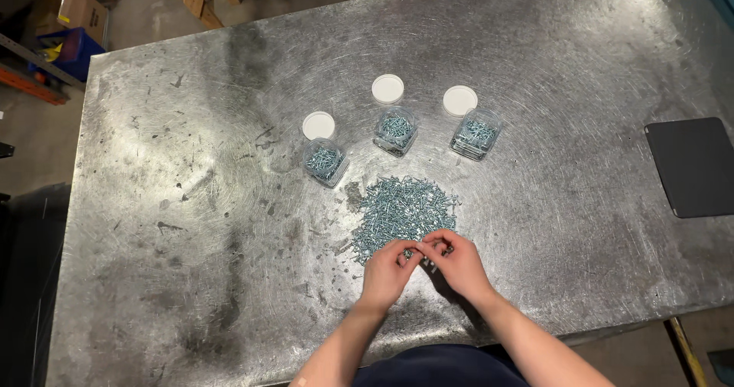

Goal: The person picks small metallic fasteners from a central pile on a metal table and places them into three clear plastic containers. The person repeatedly picks up fasteners by hand and deposits them into the containers.

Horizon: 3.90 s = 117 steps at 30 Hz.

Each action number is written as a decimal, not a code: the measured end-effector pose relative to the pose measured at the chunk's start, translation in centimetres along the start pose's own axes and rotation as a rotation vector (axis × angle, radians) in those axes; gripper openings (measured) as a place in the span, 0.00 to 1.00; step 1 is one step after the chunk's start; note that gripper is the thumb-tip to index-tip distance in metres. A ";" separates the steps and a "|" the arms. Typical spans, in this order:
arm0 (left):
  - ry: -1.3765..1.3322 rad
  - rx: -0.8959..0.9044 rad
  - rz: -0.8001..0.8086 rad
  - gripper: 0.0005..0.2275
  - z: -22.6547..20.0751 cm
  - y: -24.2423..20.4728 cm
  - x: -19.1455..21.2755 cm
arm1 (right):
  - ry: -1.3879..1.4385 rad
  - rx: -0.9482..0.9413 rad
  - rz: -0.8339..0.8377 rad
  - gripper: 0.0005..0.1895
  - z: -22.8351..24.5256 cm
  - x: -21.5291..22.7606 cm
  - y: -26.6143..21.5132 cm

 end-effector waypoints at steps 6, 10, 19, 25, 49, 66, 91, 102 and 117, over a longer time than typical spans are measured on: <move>-0.091 -0.018 -0.145 0.02 -2.0 3.0 2.2 | -0.024 0.084 -0.063 0.11 4.5 0.6 1.8; -0.181 -0.149 -0.241 0.03 -4.7 4.7 4.0 | 0.089 0.120 -0.097 0.15 6.2 0.0 1.4; -0.239 -0.287 -0.279 0.06 -10.1 6.3 8.1 | 0.149 0.274 -0.112 0.20 10.9 -0.6 -0.4; -0.278 -0.355 -0.265 0.06 -10.8 6.2 8.4 | 0.197 0.326 -0.138 0.18 11.6 -0.3 -0.4; -0.152 -0.454 -0.238 0.04 -12.0 6.2 8.8 | 0.234 0.322 -0.151 0.16 10.5 0.2 -0.1; -0.120 -0.309 -0.188 0.08 -9.2 3.5 6.8 | -0.267 0.492 -0.100 0.07 11.2 1.5 0.9; -0.068 0.055 -0.369 0.07 4.3 -4.2 4.8 | -0.323 0.389 -0.077 0.11 6.7 -2.0 17.7; -0.065 0.194 -0.072 0.11 3.1 -5.8 2.3 | -0.817 0.128 0.245 0.18 -1.9 -2.6 15.1; -0.078 0.387 0.034 0.13 3.9 -8.1 2.0 | -1.155 0.376 0.404 0.17 -0.6 -7.1 17.2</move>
Point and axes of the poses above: each hand's wrist, its own y-axis towards the middle knuckle, its own x-axis out of the back of the hand, z = x × y, the point moved 5 cm from there along y, towards the middle knuckle, and after that the axes turned 2 degrees about x, right-handed, at the moved point
